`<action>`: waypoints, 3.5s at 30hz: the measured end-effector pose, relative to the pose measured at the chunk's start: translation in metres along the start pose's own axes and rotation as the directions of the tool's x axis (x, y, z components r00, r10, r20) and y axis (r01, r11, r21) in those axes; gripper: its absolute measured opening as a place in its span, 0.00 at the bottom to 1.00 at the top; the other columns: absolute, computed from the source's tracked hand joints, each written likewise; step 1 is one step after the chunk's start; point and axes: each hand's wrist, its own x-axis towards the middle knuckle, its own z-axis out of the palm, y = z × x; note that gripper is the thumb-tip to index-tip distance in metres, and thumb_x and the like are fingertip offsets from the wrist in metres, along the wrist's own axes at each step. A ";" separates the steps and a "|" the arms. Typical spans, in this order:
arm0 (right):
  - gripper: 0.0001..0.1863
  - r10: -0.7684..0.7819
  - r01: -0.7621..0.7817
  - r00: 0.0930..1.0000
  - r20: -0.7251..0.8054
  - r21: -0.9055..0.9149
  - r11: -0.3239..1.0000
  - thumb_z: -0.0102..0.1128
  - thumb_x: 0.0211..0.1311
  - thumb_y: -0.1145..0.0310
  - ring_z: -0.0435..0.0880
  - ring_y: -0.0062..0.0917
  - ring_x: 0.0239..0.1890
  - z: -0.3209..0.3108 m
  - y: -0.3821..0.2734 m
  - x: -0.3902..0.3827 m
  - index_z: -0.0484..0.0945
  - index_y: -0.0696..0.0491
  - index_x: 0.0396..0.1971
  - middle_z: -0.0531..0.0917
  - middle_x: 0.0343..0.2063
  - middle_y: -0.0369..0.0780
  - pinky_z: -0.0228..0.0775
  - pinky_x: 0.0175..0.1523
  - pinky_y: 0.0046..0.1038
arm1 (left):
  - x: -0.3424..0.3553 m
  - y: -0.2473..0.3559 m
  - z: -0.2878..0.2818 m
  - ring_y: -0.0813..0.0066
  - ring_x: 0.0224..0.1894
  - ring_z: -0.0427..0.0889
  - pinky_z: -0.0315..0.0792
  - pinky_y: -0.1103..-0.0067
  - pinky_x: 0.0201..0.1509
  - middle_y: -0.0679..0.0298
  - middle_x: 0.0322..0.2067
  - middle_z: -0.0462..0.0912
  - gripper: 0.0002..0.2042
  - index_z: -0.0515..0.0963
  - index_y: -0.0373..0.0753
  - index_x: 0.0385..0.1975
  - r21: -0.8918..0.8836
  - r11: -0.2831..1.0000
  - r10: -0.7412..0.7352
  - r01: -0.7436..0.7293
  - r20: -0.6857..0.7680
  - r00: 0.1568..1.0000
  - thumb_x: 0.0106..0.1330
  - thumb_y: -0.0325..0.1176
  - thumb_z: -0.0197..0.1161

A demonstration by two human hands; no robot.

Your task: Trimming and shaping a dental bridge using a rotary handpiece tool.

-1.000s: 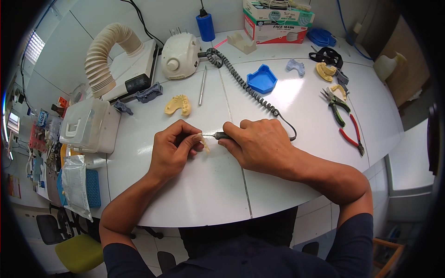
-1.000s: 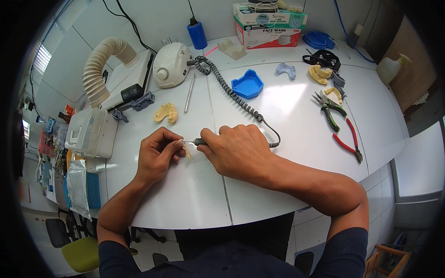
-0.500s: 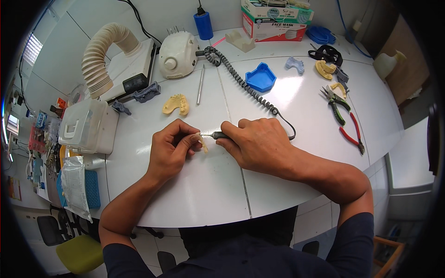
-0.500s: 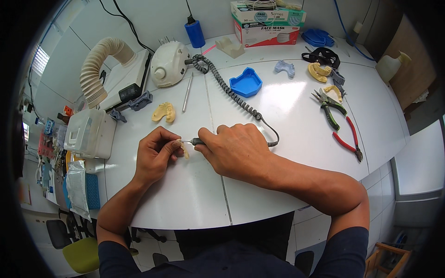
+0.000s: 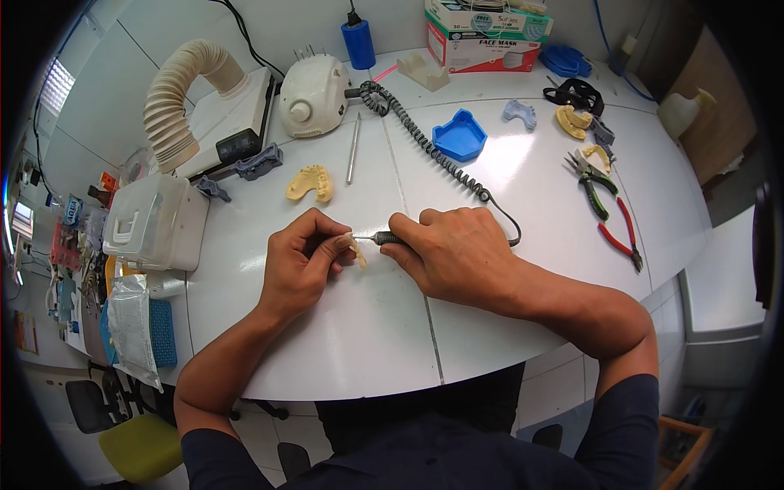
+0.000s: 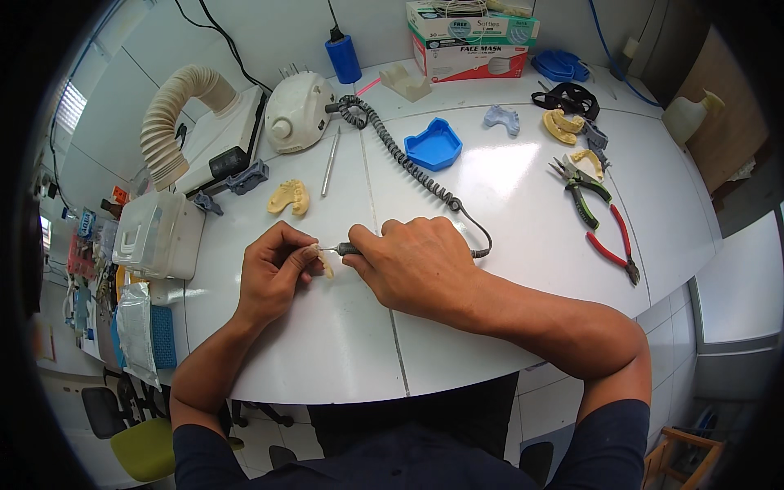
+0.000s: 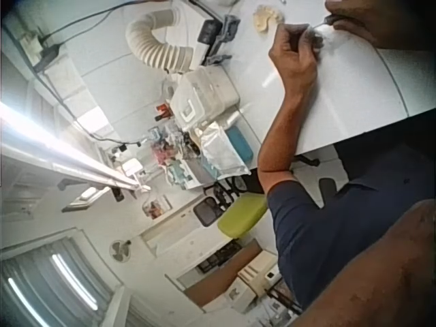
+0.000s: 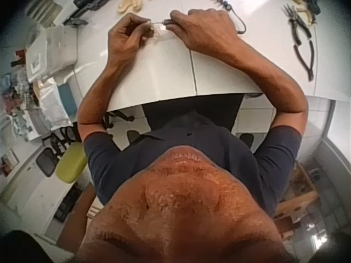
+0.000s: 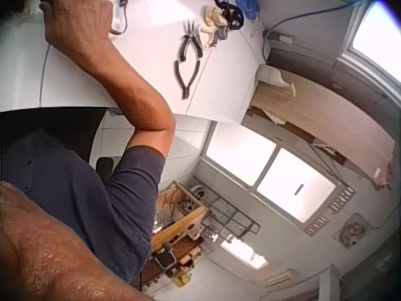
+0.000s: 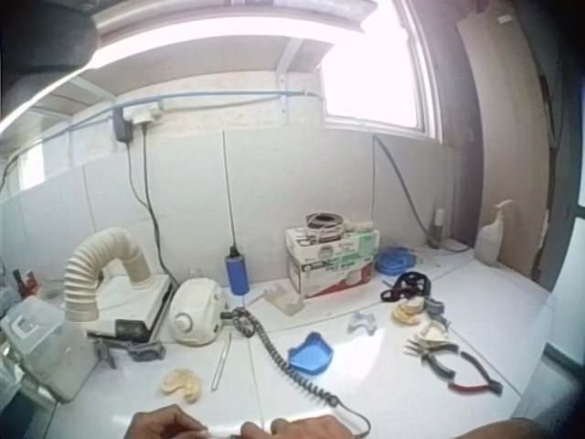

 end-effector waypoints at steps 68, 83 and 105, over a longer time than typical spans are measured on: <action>0.17 0.038 -0.038 0.999 0.008 0.025 0.999 0.59 0.78 0.53 0.87 0.45 0.22 -0.003 0.000 0.001 0.82 0.54 0.43 0.85 0.21 0.48 0.73 0.26 0.45 | 0.001 -0.004 -0.001 0.79 0.37 0.89 0.80 0.85 0.37 0.61 0.38 0.88 0.04 0.78 0.32 0.46 -0.089 0.995 0.051 -0.051 0.000 0.999 0.80 0.26 0.63; 0.17 0.013 -0.013 1.000 -0.019 0.003 1.000 0.60 0.78 0.53 0.87 0.42 0.21 0.001 0.000 0.001 0.81 0.53 0.42 0.85 0.21 0.47 0.74 0.24 0.42 | 0.001 -0.002 0.000 0.77 0.39 0.90 0.81 0.85 0.39 0.60 0.38 0.88 0.03 0.79 0.32 0.46 -0.077 0.996 0.056 -0.054 0.030 0.998 0.80 0.24 0.64; 0.19 0.058 -0.058 0.998 0.013 0.063 0.996 0.58 0.79 0.51 0.87 0.45 0.24 -0.005 0.000 0.003 0.81 0.54 0.42 0.86 0.21 0.47 0.73 0.29 0.47 | 0.005 -0.007 -0.009 0.67 0.47 0.92 0.84 0.81 0.43 0.59 0.44 0.85 0.06 0.76 0.36 0.49 -0.278 0.958 0.073 -0.066 0.015 0.997 0.82 0.30 0.63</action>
